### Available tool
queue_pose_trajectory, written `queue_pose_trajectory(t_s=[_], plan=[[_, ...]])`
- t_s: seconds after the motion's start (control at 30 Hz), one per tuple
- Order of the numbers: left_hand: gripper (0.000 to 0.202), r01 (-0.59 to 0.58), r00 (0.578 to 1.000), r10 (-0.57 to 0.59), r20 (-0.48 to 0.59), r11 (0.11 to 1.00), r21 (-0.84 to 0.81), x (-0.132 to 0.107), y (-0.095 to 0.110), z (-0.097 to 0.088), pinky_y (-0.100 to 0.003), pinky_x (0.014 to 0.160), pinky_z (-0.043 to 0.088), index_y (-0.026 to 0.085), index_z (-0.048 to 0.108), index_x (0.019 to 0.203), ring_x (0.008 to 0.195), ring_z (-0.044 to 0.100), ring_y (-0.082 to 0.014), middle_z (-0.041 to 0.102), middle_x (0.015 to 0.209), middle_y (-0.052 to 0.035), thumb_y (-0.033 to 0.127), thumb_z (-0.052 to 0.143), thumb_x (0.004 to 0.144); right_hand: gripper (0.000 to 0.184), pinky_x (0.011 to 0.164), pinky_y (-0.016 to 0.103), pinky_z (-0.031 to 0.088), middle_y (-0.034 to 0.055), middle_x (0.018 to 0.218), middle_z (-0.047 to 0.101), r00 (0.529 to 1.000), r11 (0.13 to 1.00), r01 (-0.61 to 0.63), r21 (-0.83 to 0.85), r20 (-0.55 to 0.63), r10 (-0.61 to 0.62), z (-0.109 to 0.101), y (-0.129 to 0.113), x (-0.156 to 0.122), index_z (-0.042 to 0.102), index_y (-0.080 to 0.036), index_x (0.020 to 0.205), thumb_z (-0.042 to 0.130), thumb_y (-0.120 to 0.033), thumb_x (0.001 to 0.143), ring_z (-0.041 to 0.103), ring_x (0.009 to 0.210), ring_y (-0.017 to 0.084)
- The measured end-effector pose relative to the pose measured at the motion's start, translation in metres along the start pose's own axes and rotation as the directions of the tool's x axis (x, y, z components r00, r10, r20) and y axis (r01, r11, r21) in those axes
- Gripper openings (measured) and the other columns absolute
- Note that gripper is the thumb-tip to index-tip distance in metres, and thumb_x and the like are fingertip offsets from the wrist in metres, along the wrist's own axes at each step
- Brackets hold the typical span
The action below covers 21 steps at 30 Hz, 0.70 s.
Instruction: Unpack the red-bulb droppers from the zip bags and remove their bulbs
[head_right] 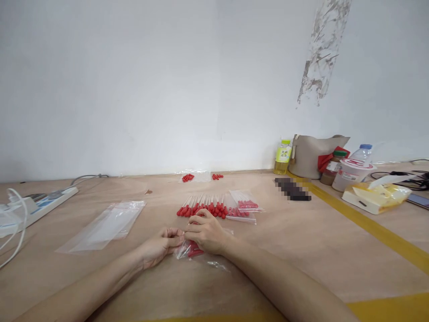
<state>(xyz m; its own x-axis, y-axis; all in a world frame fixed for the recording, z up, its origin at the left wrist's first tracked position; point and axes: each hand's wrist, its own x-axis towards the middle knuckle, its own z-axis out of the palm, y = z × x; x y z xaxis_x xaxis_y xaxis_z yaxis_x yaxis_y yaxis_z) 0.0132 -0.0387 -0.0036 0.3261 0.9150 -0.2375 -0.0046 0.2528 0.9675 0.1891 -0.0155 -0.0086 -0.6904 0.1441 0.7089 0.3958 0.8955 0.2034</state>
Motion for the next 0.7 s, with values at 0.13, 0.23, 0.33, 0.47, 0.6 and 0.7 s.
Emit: queue_pose_trajectory(t_s=[0.13,0.23,0.33,0.47,0.6,0.7], plan=[[0.027,-0.010,0.997,0.008,-0.079,1.000,-0.027,0.001,-0.001,0.003,-0.022,0.062,0.043,0.012,0.054,0.064,0.061,0.054,-0.0092,0.056,0.064,0.0015,0.023,0.075,0.051,0.023,0.083,0.032,0.034,-0.0016,0.085,0.066,0.997,0.994,-0.064,0.089,0.041,0.061,-0.005,-0.002,0.002,0.060,-0.022,0.082,0.040,-0.011,0.085,0.051,0.091,0.012],[0.026,-0.072,0.987,0.073,-0.143,0.997,0.014,0.003,-0.004,0.003,-0.022,0.059,0.044,0.016,0.049,0.071,0.061,0.052,-0.0087,0.054,0.066,0.0047,0.022,0.070,0.056,0.018,0.082,0.030,0.037,0.0032,0.095,0.062,0.985,0.956,-0.175,0.234,0.042,0.170,-0.011,-0.001,0.002,0.057,-0.020,0.085,0.041,-0.015,0.086,0.050,0.094,0.013],[0.023,-0.135,0.978,0.149,-0.145,0.986,0.103,0.005,-0.007,0.002,-0.019,0.051,0.041,0.016,0.048,0.067,0.053,0.048,-0.0070,0.051,0.059,0.0068,0.026,0.067,0.058,0.013,0.079,0.027,0.041,0.0077,0.104,0.055,0.943,0.858,-0.328,0.395,0.079,0.324,-0.021,0.002,0.002,0.053,-0.018,0.090,0.041,-0.018,0.086,0.050,0.095,0.013],[0.031,-0.117,0.988,0.132,-0.082,0.979,0.169,0.005,-0.007,0.003,-0.022,0.055,0.041,0.013,0.059,0.076,0.055,0.055,-0.0111,0.061,0.063,0.0003,0.037,0.067,0.059,0.010,0.070,0.025,0.041,0.0031,0.084,0.057,0.850,0.775,-0.524,0.355,0.277,0.448,-0.037,0.007,-0.008,0.055,-0.018,0.086,0.050,-0.025,0.081,0.052,0.078,0.013],[0.038,-0.096,0.992,0.110,-0.063,0.977,0.191,0.003,-0.004,0.003,-0.025,0.063,0.043,0.011,0.063,0.080,0.064,0.058,-0.0150,0.066,0.074,-0.0055,0.042,0.067,0.058,0.023,0.063,0.024,0.037,-0.0012,0.071,0.056,0.742,0.745,-0.638,0.195,0.414,0.527,-0.047,0.002,-0.028,0.057,-0.018,0.077,0.065,-0.037,0.067,0.050,0.066,0.012],[0.035,-0.166,0.981,0.190,-0.030,0.914,0.371,0.003,-0.003,-0.002,-0.025,0.061,0.042,0.011,0.065,0.081,0.064,0.056,-0.0151,0.064,0.075,-0.0061,0.042,0.062,0.064,0.036,0.066,0.025,0.036,-0.0012,0.076,0.055,0.722,0.737,-0.658,0.159,0.410,0.557,-0.050,-0.005,-0.039,0.056,-0.019,0.081,0.071,-0.042,0.057,0.050,0.071,0.014]])
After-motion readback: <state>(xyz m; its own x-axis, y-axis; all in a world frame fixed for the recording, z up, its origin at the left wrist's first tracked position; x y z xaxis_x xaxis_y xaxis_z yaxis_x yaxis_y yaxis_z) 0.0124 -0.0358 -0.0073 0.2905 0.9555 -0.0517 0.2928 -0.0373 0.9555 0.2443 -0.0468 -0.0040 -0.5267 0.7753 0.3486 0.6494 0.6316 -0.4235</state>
